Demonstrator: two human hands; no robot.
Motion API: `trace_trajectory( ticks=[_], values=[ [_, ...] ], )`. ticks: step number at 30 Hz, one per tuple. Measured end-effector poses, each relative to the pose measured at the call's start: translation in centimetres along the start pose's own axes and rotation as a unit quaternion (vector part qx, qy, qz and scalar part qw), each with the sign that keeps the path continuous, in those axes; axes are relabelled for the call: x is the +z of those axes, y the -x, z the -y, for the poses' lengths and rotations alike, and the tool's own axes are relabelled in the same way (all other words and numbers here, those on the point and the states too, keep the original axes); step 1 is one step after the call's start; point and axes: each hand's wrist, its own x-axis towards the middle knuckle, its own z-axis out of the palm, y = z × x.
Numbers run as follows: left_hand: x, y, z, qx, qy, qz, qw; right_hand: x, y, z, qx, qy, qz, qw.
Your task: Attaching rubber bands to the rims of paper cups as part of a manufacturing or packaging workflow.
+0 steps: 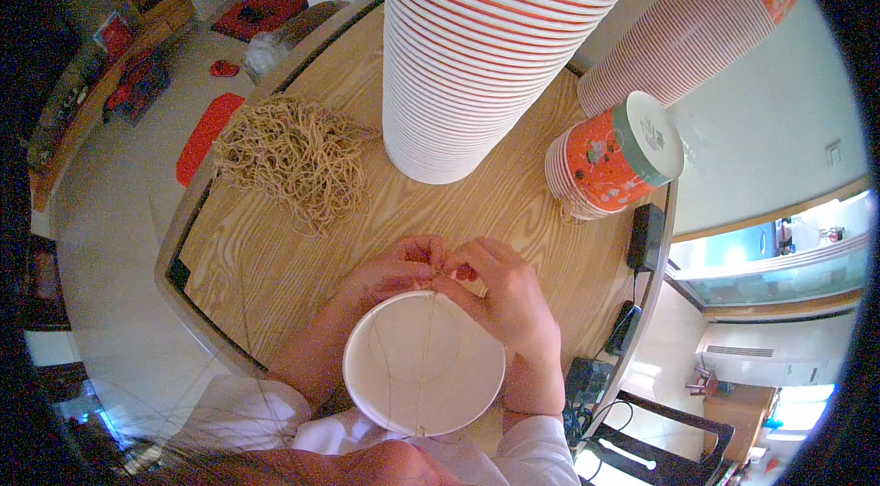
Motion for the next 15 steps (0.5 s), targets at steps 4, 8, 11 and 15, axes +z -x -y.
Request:
trace_trajectory(
  ticks=[4,8,11,15],
  values=[
    [0.09,0.01,-0.01,-0.003,0.004,-0.003,1.0,0.13,0.04,-0.43,0.006,0.013,-0.012,1.0],
    [0.25,0.01,-0.44,-0.011,-0.016,0.011,1.0,0.15,0.12,-0.7,0.022,-0.012,-0.033,0.999],
    [0.21,0.02,-0.17,0.003,-0.015,0.009,1.0,-0.31,0.23,-0.78,0.055,-0.052,-0.02,0.997],
    [0.66,0.13,-0.21,-0.002,0.008,-0.011,1.0,-0.25,0.17,-0.95,0.049,-0.029,0.043,0.997]
  ],
)
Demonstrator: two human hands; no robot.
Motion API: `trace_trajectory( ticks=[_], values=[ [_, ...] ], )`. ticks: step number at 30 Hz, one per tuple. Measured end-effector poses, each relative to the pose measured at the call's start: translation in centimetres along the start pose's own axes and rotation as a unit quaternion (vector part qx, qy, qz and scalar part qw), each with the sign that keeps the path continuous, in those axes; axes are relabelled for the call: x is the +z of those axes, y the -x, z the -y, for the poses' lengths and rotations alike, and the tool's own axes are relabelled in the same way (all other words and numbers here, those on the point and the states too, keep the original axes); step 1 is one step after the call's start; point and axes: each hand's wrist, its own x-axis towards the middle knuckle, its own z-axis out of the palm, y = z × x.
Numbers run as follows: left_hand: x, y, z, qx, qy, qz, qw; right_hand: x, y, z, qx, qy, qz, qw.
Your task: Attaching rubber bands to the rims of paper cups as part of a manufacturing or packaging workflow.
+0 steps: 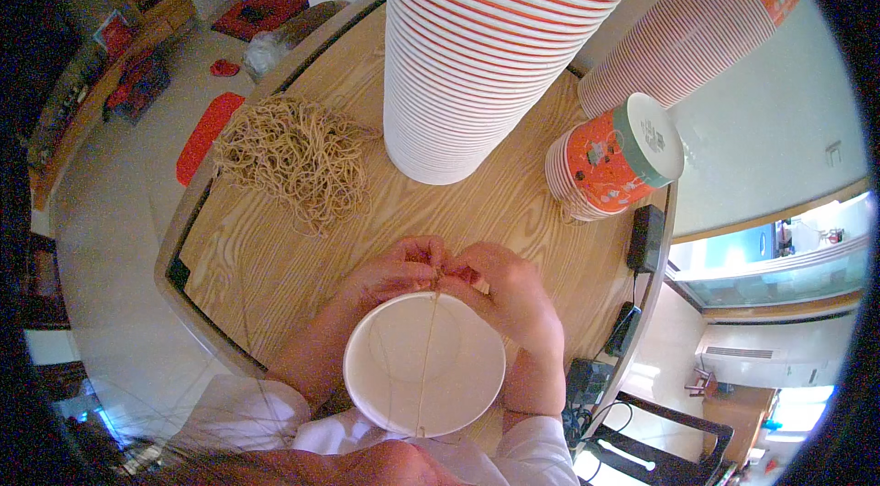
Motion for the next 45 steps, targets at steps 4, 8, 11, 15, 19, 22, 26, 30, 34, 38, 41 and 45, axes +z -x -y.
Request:
trace_trajectory(
  ticks=[4,8,11,15,19,22,26,30,34,38,41,45],
  values=[
    [-0.24,-0.02,-0.23,-0.003,-0.015,0.008,1.0,0.08,0.06,0.01,-0.015,-0.003,-0.028,0.999],
    [-0.37,-0.21,-0.09,0.011,-0.035,0.031,0.999,0.1,0.1,-0.3,0.011,-0.013,-0.068,0.998],
    [0.02,-0.11,-0.39,0.008,-0.041,0.036,0.998,0.08,0.09,-0.23,0.022,-0.034,-0.08,0.996],
    [0.21,-0.02,-0.44,0.005,-0.049,0.041,0.998,0.19,0.03,-0.14,0.02,-0.027,-0.096,0.995],
    [-0.09,-0.12,-0.31,0.009,-0.06,0.058,0.997,0.12,-0.02,-0.19,0.008,-0.006,-0.103,0.995],
    [0.04,-0.02,-0.52,-0.024,-0.1,0.013,0.995,0.26,-0.03,-0.06,0.022,-0.015,-0.088,0.996],
    [-0.17,-0.12,-0.2,-0.027,-0.108,0.009,0.994,0.19,-0.03,0.3,0.024,-0.027,-0.123,0.992],
    [-0.42,0.02,-0.36,-0.007,-0.075,0.03,0.997,-0.06,0.03,0.0,-0.082,0.017,-0.073,0.994],
    [-0.29,0.13,-0.3,-0.023,-0.075,0.004,0.997,0.08,-0.27,0.14,-0.118,0.074,-0.052,0.989],
    [0.18,0.08,-0.65,-0.016,-0.06,0.033,0.998,0.04,-0.21,0.23,-0.09,0.004,-0.072,0.993],
    [0.2,0.17,-0.67,-0.012,-0.056,0.03,0.998,-0.07,-0.27,0.2,-0.093,0.018,-0.088,0.992],
    [0.05,0.18,-0.64,-0.033,-0.065,0.019,0.997,0.12,-0.34,-0.01,-0.107,0.028,-0.069,0.991]
  ],
)
